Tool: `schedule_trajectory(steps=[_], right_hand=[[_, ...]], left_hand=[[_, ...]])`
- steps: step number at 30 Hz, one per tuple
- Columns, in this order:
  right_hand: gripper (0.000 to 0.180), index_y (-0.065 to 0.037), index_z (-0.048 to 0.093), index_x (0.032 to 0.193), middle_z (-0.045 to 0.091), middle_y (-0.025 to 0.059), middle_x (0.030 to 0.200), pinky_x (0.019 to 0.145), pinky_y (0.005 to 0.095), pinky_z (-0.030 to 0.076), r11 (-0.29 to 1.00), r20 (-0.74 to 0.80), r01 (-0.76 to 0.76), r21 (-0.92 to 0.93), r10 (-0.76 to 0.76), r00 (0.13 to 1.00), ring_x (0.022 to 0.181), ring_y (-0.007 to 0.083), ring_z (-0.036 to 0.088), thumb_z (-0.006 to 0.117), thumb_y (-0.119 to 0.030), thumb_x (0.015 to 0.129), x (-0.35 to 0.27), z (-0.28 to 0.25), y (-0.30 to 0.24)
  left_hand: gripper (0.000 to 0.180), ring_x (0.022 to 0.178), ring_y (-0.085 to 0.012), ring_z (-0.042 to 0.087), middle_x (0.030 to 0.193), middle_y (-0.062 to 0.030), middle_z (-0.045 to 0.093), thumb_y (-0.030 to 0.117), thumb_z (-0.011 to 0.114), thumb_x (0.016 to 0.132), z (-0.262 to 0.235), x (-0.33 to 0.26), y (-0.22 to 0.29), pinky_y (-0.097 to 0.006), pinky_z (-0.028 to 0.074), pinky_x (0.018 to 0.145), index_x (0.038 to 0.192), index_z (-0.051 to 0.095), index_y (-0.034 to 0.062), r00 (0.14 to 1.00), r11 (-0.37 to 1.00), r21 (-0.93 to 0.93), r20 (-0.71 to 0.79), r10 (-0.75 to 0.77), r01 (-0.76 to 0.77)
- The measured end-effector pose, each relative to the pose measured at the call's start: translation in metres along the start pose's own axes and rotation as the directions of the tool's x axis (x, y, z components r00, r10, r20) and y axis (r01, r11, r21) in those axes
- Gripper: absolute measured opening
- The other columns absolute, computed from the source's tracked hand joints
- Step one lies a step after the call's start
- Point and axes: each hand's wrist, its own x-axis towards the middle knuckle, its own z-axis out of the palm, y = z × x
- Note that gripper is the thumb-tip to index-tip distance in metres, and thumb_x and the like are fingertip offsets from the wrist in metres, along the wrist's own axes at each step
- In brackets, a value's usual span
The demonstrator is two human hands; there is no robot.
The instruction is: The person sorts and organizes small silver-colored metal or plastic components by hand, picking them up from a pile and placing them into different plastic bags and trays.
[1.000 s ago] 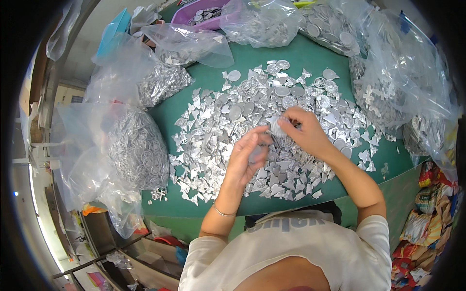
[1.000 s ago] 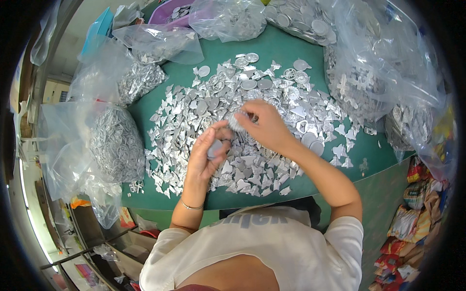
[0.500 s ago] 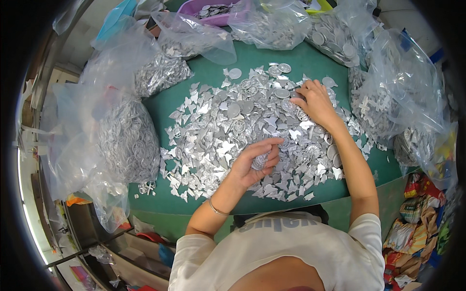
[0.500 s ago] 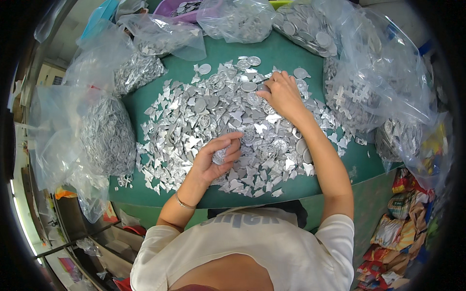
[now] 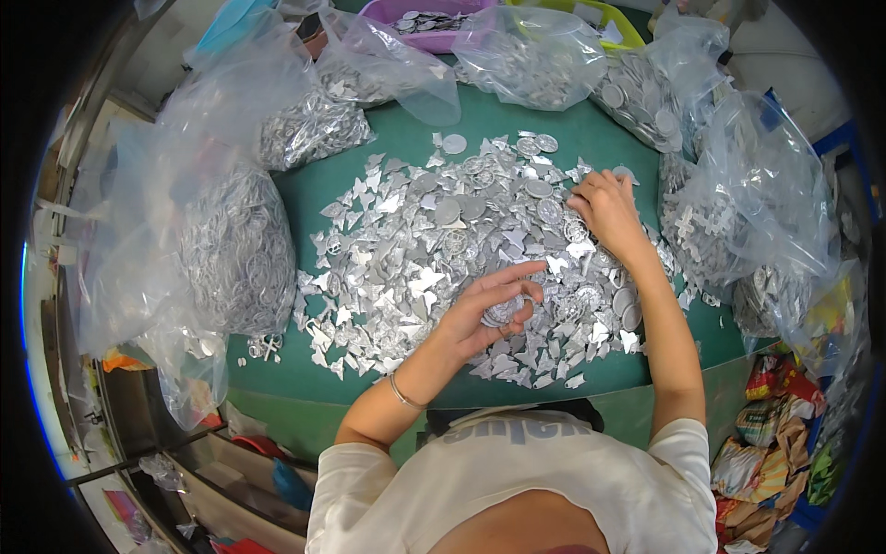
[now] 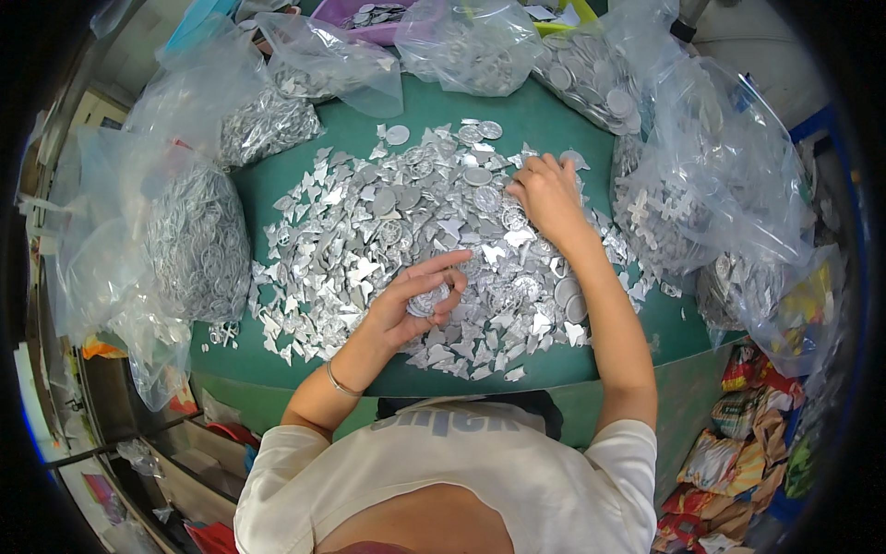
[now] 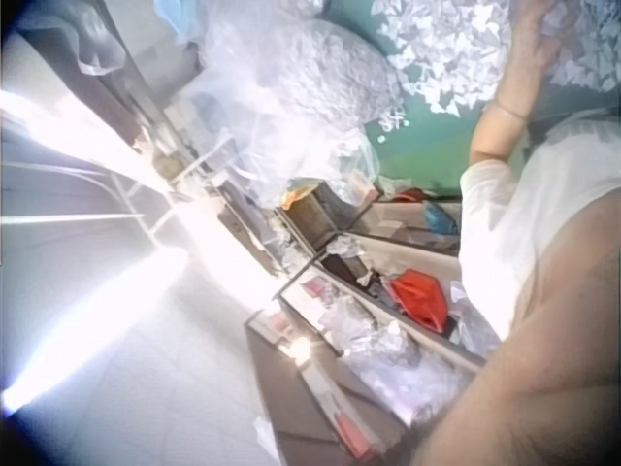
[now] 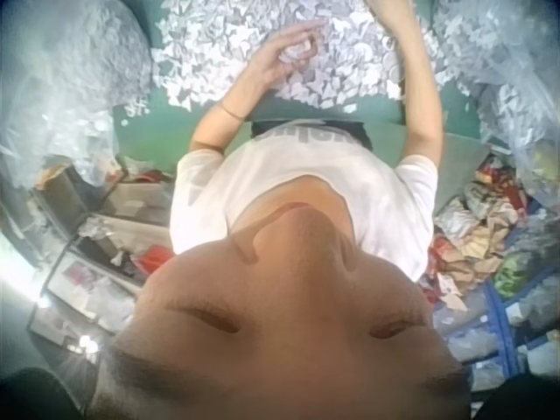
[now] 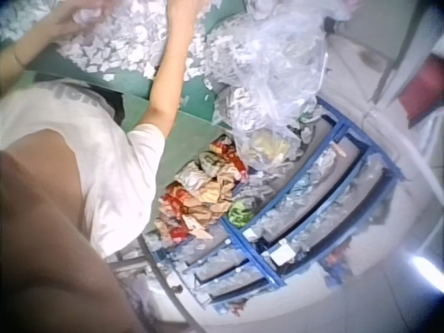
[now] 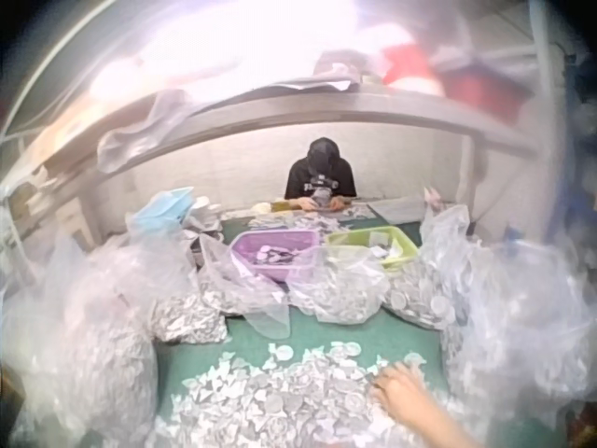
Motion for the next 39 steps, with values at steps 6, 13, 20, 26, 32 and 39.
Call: schedule_trajectory(steps=[6,13,20,26,32,39], right_hand=[[0.022,0.003,0.06,0.078,0.056,0.0091,0.066,0.056,0.0302,0.038,0.78,0.013,-0.299,0.549,0.35,0.937,0.059,0.0176,0.05,0.054,-0.016,0.086,-0.002,-0.014,-0.015],[0.021,-0.001,0.059,0.083,0.056,0.0101,0.085,0.079,0.0354,0.038,0.922,0.13,-0.184,0.341,0.148,0.98,0.087,0.0272,0.051,0.065,-0.021,0.078,-0.006,-0.021,-0.055],[0.021,-0.002,0.057,0.08,0.058,0.0094,0.086,0.081,0.0375,0.035,0.961,-0.006,-0.188,0.203,0.193,0.981,0.09,0.0289,0.05,0.071,-0.014,0.07,-0.002,-0.004,-0.047],[0.013,0.0,0.056,0.077,0.058,0.0036,0.074,0.066,0.0256,0.041,0.536,0.22,-0.397,0.746,0.365,0.905,0.069,0.0123,0.053,0.067,-0.006,0.075,-0.005,-0.01,-0.059],[0.006,-0.001,0.059,0.082,0.06,0.0012,0.072,0.062,0.0197,0.04,0.26,0.428,-0.483,0.836,0.242,0.871,0.067,0.0048,0.052,0.063,-0.005,0.08,0.008,-0.014,-0.08],[0.013,-0.001,0.063,0.087,0.06,0.0019,0.074,0.063,0.0227,0.042,0.425,0.655,-0.587,0.689,-0.02,0.755,0.064,0.0084,0.052,0.065,-0.012,0.08,0.021,-0.015,-0.085]], left_hand=[[0.046,0.082,-0.0141,0.052,0.109,-0.0082,0.055,0.028,0.05,0.09,-0.001,-0.001,0.004,-0.025,0.046,0.069,0.13,0.041,0.0073,1.0,1.0,0.019,0.004,0.02,-0.02],[0.034,0.082,-0.0157,0.052,0.1,-0.0057,0.054,0.026,0.05,0.09,-0.005,0.005,-0.009,-0.027,0.044,0.068,0.117,0.048,0.0068,0.993,0.971,-0.238,-0.121,-0.002,-0.027],[0.032,0.072,-0.01,0.046,0.09,-0.0031,0.051,0.017,0.054,0.085,-0.015,0.003,-0.008,-0.021,0.038,0.056,0.116,0.051,0.0074,1.0,0.984,-0.175,-0.015,0.025,-0.027],[0.047,0.098,-0.0155,0.053,0.123,-0.0062,0.049,0.031,0.047,0.09,-0.007,0.0,-0.006,-0.029,0.044,0.082,0.131,0.041,0.0085,0.996,0.994,-0.058,-0.013,0.089,-0.089],[0.058,0.108,-0.021,0.053,0.122,-0.0102,0.052,0.057,0.029,0.09,-0.015,0.006,-0.014,-0.031,0.047,0.08,0.114,0.05,0.0088,0.996,0.993,-0.081,-0.031,0.078,-0.08],[0.046,0.095,-0.0179,0.057,0.113,-0.0079,0.056,0.044,0.041,0.092,0.008,-0.004,0.001,-0.031,0.047,0.076,0.125,0.043,0.0127,0.962,0.956,-0.229,-0.244,0.124,-0.181]])
